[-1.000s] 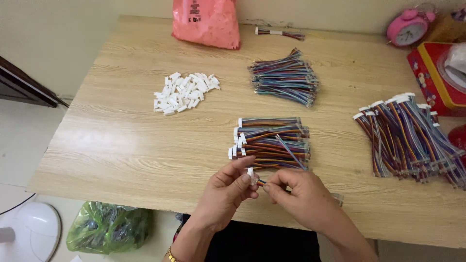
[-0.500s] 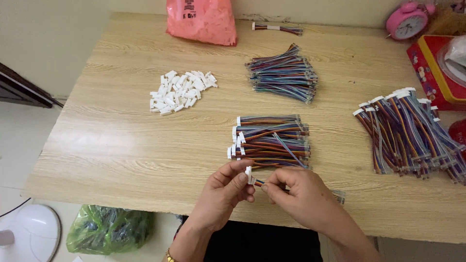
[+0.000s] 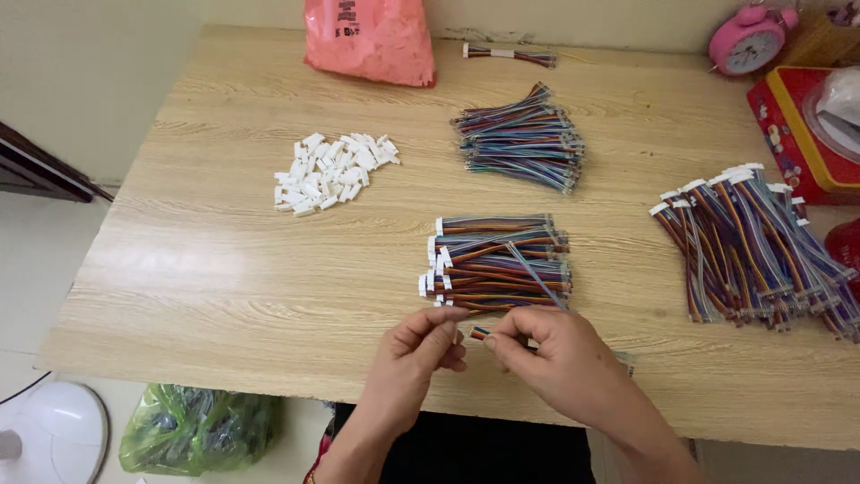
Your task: The person repeatedly picks a flat ribbon cable and a white plastic connector, aligns the cable end, and presses it into the connector. Completed units are placed into a growing stack on the table. The person continues this cycle throughout the clip.
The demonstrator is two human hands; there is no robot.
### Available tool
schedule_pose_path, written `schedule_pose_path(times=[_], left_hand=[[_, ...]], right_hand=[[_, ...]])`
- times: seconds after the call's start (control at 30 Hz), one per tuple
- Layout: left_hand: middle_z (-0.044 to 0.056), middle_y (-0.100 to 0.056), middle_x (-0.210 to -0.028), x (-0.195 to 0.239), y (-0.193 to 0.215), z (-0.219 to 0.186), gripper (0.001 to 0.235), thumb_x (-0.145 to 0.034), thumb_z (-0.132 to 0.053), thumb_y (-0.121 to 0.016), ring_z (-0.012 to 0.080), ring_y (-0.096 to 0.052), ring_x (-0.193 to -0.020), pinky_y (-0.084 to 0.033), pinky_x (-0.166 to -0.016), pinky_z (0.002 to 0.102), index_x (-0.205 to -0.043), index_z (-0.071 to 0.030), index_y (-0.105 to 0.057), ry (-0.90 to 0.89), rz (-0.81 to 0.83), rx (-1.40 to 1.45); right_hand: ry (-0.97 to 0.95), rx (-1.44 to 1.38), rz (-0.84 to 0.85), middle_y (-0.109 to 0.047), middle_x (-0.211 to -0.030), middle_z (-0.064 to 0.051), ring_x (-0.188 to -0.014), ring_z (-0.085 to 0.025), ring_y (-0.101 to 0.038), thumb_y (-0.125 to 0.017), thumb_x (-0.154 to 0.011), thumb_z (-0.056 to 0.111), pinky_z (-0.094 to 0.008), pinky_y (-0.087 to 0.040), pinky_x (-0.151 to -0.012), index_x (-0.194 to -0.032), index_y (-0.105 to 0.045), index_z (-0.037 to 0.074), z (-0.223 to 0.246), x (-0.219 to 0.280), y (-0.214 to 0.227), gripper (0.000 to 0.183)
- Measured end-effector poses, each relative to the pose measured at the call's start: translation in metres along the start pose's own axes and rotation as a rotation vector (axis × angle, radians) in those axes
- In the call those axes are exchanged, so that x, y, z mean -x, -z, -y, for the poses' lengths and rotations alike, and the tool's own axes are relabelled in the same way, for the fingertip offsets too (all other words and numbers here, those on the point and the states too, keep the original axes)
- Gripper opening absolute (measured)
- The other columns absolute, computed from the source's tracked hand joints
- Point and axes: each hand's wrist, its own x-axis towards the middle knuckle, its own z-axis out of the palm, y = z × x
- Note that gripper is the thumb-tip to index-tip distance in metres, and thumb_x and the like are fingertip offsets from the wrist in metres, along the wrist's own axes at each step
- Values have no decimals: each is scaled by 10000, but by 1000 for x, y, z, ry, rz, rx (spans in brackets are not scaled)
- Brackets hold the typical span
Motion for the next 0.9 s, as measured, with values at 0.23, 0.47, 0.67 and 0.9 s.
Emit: schedule_pose_path(times=[0.23, 0.47, 0.67, 0.9], left_hand=[[44, -690, -791, 10, -17, -8, 309, -987, -242, -599, 116, -654, -692, -587, -672, 300, -1096, 4, -751, 86, 37, 176], [9, -592, -638, 10, -20, 9, 243, -1011, -220, -652, 87, -528, -590, -453, -560, 255, -891, -13, -698, -83, -23, 78], [-1, -576, -674, 11, -26, 5, 229, -1003, -203, -655, 81, -538, -597, -460, -559, 235, -880, -13, -689, -127, -97, -31], [12, -572, -799, 8, -21, 6, 237, -1023, -186, -659, 81, -565, -642, -499, -575, 240, -970, 33, -731, -209, -61, -130]], right_hand=[[60, -48, 44, -727, -675, -7, -643, -93, -669, -693, -896, 217, -291, -546, -618, -805, -725, 40, -13, -2, -4, 201], [65, -241, 157, -714, -695, -9, -682, -85, -644, -693, -921, 204, -285, -543, -651, -828, -719, 18, -33, -7, -7, 210], [-3, -354, 220, -727, -743, -18, -727, -88, -648, -684, -940, 203, -274, -538, -694, -873, -734, 8, -38, -14, -8, 212], [21, -297, 182, -738, -724, 5, -708, -72, -672, -670, -940, 216, -264, -552, -682, -859, -739, 28, -30, -17, -8, 215]])
